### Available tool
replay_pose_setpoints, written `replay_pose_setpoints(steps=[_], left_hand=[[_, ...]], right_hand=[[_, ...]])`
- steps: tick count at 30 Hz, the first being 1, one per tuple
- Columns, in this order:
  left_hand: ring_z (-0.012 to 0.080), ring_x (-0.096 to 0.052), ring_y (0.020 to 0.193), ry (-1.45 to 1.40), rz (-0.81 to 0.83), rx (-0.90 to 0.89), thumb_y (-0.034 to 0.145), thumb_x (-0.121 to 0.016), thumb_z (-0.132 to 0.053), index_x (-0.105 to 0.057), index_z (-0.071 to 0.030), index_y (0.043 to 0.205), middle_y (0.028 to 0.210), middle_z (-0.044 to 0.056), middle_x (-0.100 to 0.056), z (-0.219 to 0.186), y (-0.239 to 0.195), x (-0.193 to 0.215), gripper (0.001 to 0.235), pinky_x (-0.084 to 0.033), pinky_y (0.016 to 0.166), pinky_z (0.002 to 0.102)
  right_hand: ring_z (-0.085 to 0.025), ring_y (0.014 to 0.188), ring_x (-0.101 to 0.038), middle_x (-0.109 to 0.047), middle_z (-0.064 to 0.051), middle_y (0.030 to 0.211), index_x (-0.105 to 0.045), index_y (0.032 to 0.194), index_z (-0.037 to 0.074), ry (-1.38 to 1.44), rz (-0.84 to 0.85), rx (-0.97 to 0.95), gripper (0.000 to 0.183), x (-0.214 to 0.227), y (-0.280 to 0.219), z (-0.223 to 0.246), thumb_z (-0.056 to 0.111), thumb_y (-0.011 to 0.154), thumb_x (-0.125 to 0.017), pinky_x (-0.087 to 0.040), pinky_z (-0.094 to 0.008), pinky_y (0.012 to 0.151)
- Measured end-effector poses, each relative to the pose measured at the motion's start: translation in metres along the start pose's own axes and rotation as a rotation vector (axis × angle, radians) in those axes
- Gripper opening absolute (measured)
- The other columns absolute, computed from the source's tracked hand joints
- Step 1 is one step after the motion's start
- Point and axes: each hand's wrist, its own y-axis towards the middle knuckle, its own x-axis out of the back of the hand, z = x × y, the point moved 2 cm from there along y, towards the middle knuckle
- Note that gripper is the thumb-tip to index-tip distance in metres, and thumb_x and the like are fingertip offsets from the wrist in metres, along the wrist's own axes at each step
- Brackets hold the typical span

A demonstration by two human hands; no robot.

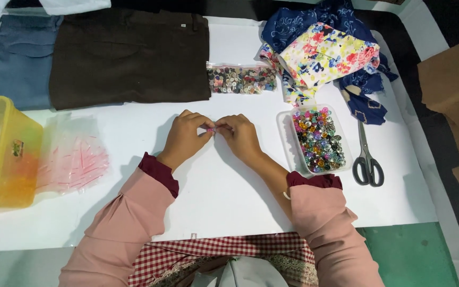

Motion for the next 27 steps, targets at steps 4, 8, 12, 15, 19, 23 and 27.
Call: replay_pose_setpoints(steps=[4,8,12,15,19,23,27], left_hand=[[0.0204,-0.065,0.092,0.0,-0.011,-0.004,0.084,-0.079,-0.009,-0.075,-0.017,0.094,0.086,-0.001,-0.074,-0.002,-0.002,0.004,0.013,-0.051,0.083,0.036],[0.0201,-0.066,0.092,-0.006,-0.019,-0.003,0.084,-0.08,-0.009,-0.074,-0.018,0.097,0.087,-0.001,-0.075,-0.002,-0.001,0.003,0.017,-0.051,0.083,0.036],[0.0207,-0.067,0.096,0.006,-0.006,0.005,0.082,-0.08,-0.009,-0.073,-0.019,0.101,0.091,-0.002,-0.076,-0.004,-0.002,0.002,0.023,-0.05,0.087,0.039],[0.0227,-0.067,0.097,0.011,-0.019,0.008,0.08,-0.082,-0.009,-0.073,-0.017,0.104,0.095,0.001,-0.076,-0.013,-0.004,0.006,0.026,-0.05,0.088,0.042],[0.0199,-0.066,0.098,0.05,-0.105,-0.033,0.08,-0.082,-0.011,-0.07,-0.021,0.11,0.1,-0.003,-0.073,-0.016,-0.002,0.002,0.033,-0.05,0.088,0.041],[0.0204,-0.063,0.098,0.079,-0.283,-0.126,0.083,-0.079,-0.012,-0.068,-0.021,0.112,0.108,-0.003,-0.069,-0.044,0.003,-0.001,0.032,-0.05,0.086,0.04],[0.0185,-0.064,0.095,0.043,-0.326,-0.293,0.085,-0.074,-0.014,-0.069,-0.024,0.113,0.106,-0.006,-0.068,-0.079,0.011,-0.027,0.029,-0.048,0.082,0.037]], right_hand=[[-0.019,0.091,-0.067,-0.074,-0.007,0.086,-0.077,0.097,0.009,-0.025,-0.034,0.039,0.011,0.0,-0.002,0.003,0.001,0.09,-0.075,-0.059,-0.025,0.077],[-0.021,0.094,-0.065,-0.071,-0.008,0.088,-0.077,0.099,0.008,-0.07,-0.058,0.08,0.007,-0.005,0.0,-0.007,0.005,0.092,-0.075,-0.058,-0.029,0.082],[-0.022,0.094,-0.066,-0.071,-0.011,0.09,-0.077,0.103,0.007,-0.112,-0.053,0.093,0.011,-0.003,-0.003,-0.003,0.004,0.093,-0.074,-0.059,-0.029,0.082],[-0.022,0.096,-0.067,-0.072,-0.01,0.094,-0.076,0.112,0.007,-0.135,-0.026,0.069,0.021,0.0,-0.007,0.001,0.004,0.091,-0.075,-0.06,-0.03,0.084],[-0.02,0.096,-0.069,-0.073,-0.01,0.096,-0.075,0.116,0.008,-0.179,-0.025,0.067,0.027,0.009,-0.009,0.003,0.003,0.09,-0.076,-0.06,-0.028,0.084],[-0.024,0.086,-0.072,-0.073,-0.011,0.094,-0.076,0.112,0.011,-0.16,-0.061,0.087,0.025,0.041,-0.011,0.008,0.003,0.088,-0.075,-0.062,-0.032,0.076],[-0.03,0.074,-0.075,-0.073,-0.012,0.089,-0.079,0.107,0.013,-0.158,-0.184,0.112,0.025,0.101,-0.016,0.01,0.003,0.084,-0.078,-0.061,-0.038,0.064]])
